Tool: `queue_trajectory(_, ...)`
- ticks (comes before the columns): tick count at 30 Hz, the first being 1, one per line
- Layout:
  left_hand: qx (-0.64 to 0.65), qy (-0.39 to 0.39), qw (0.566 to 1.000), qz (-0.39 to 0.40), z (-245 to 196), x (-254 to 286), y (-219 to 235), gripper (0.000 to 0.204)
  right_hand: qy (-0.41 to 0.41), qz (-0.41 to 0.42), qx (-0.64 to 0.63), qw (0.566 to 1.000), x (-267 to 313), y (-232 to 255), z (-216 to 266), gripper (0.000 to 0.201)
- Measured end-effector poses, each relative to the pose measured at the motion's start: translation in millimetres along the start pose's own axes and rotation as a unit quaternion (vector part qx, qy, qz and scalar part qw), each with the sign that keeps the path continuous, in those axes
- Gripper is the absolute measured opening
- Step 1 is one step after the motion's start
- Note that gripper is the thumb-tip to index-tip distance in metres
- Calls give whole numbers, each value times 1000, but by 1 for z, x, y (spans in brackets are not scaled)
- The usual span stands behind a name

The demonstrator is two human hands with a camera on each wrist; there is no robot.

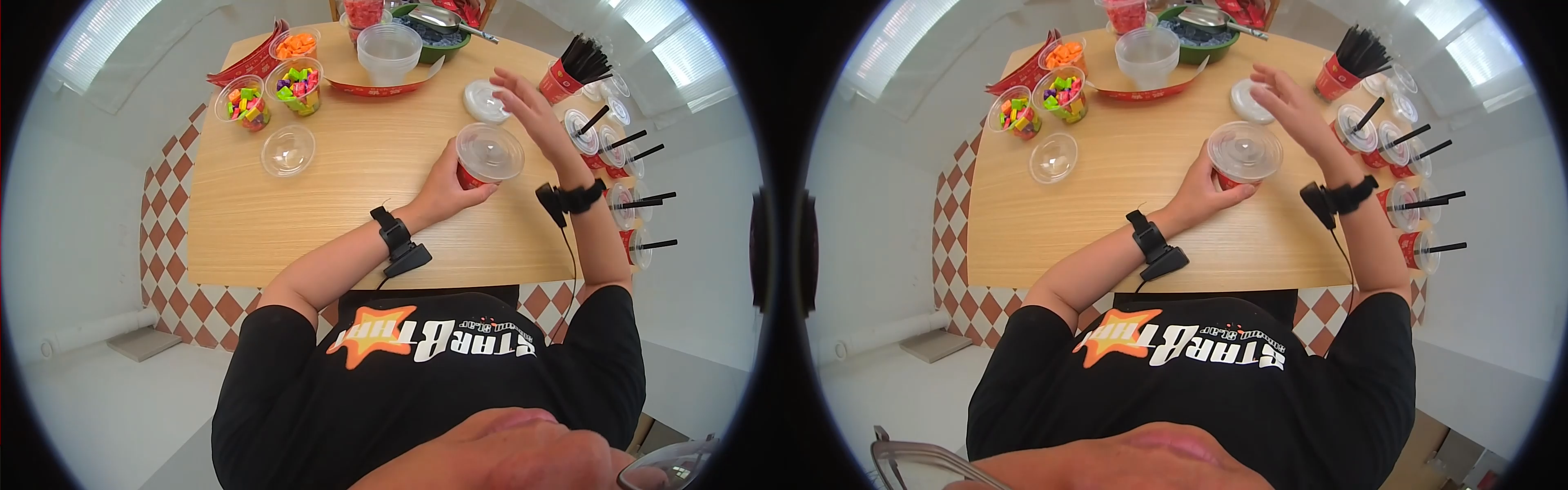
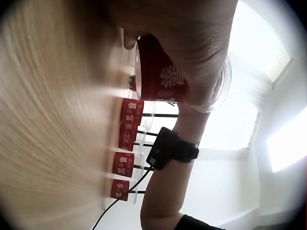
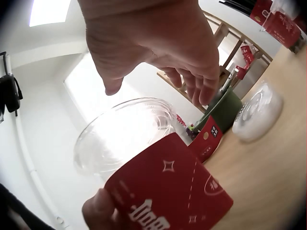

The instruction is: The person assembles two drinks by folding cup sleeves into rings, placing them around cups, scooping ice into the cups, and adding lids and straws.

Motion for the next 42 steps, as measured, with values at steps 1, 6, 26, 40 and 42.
queue_trajectory(1, 22, 5, 1000, -19, 3, -1, 4, 84, 0, 2, 2, 1000, 18, -3, 0, 83)
queue_trajectory(6, -15, -9, 998, -66, -7, 0, 13, 79, 83, 103, 92, 987, 81, -40, 14, 97)
queue_trajectory(26, -107, 2, 992, -63, -9, 1, 17, 76, -49, -64, -46, 996, 71, -39, -22, 65)
queue_trajectory(40, -133, 12, 989, -68, -3, 0, 19, 80, 76, -113, 36, 990, 47, -9, 9, 26)
queue_trajectory(42, -148, 15, 986, -70, -2, 0, 19, 82, 146, -187, -65, 969, 38, 26, 22, 24)
Point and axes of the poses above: each hand's wrist, its own x-axis away from the middle knuckle, its own y-axis out of the back of the hand, z = x × y, the point moved 10 cm from there along -x, towards the middle knuckle, and after that the axes turned 4 degrees about -x, right-handed, at the moved point
